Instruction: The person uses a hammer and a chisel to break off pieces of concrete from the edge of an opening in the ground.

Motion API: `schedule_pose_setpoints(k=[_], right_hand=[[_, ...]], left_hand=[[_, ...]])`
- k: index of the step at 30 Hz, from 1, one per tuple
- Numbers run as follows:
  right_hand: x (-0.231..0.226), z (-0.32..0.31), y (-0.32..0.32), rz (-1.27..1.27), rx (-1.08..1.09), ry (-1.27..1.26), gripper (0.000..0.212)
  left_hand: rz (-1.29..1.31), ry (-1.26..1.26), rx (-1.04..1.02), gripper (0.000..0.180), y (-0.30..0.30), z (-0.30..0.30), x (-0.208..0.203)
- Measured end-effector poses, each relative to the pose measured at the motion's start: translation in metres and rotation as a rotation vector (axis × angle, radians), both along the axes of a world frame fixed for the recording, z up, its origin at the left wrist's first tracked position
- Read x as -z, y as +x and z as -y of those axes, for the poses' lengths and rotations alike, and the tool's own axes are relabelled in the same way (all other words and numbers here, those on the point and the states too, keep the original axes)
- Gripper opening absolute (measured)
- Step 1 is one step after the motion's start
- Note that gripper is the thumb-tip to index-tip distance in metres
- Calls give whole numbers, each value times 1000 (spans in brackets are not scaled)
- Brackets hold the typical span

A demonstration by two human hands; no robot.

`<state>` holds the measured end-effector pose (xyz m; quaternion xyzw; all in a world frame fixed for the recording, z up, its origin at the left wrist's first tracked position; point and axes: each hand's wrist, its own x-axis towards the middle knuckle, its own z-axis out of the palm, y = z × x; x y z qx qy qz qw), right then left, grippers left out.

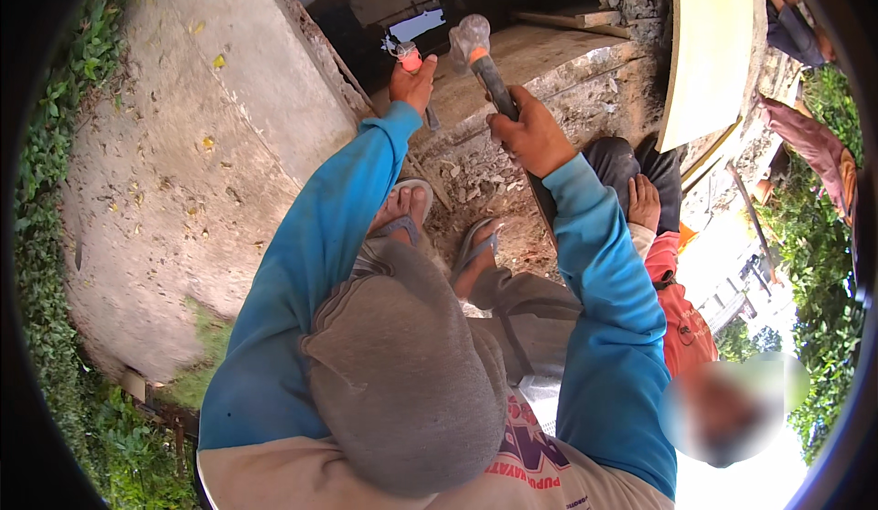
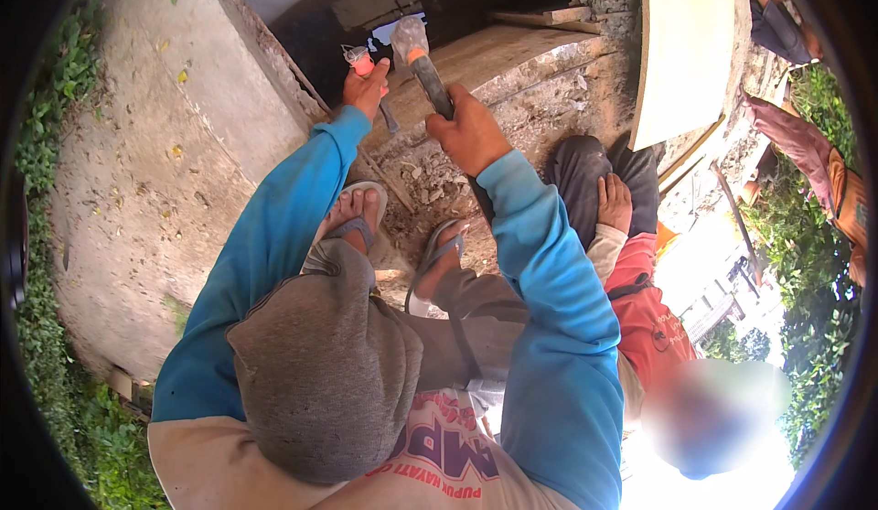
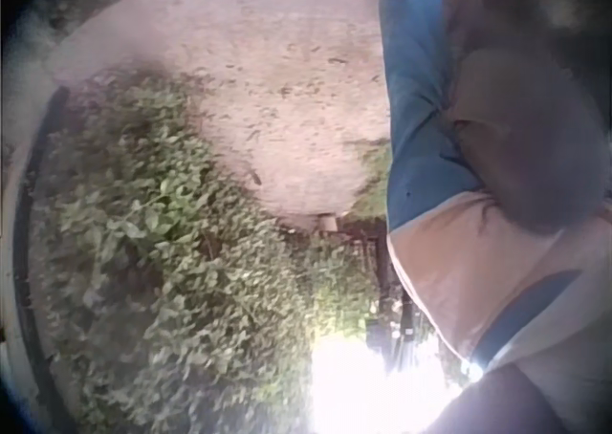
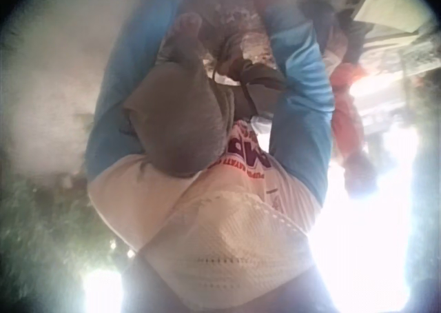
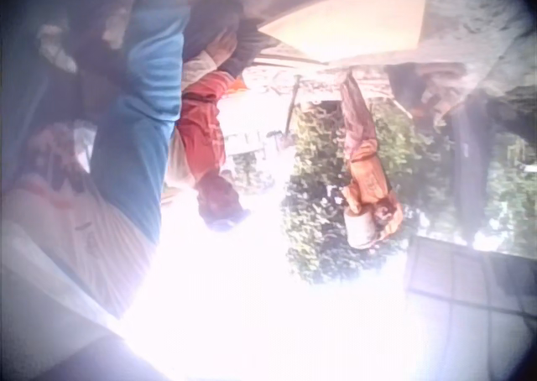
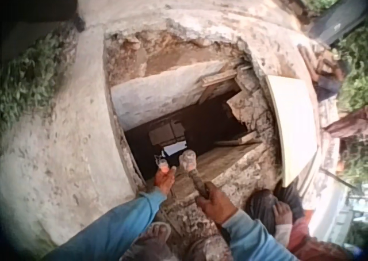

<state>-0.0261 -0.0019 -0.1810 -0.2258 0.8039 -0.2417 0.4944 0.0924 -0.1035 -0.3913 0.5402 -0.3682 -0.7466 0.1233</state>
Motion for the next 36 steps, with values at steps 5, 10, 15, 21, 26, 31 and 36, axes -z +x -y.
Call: schedule_pose_setpoints(k=[5,10,15,21,26,31,36], right_hand=[[-14,28,-7,-213,-196,118,30],[2,36,-21,-36,-269,349,27],[-26,108,-28,155,-117,177,27],[-20,224,-31,-233,-45,-169,41],[20,187,-38,226,-699,671,31],[-16,182,-42,198,-334,454,31],[-76,252,-38,121,-112,-72,21]], left_hand=[[6,11,29,25,2,-1,13],[47,10,17,26,-1,-5,30],[57,-61,55,22,1,-5,42],[43,-21,24,23,-2,-1,36],[99,7,11,22,0,-8,52],[93,-26,-17,18,3,-10,59],[127,23,-81,14,18,-2,49]])
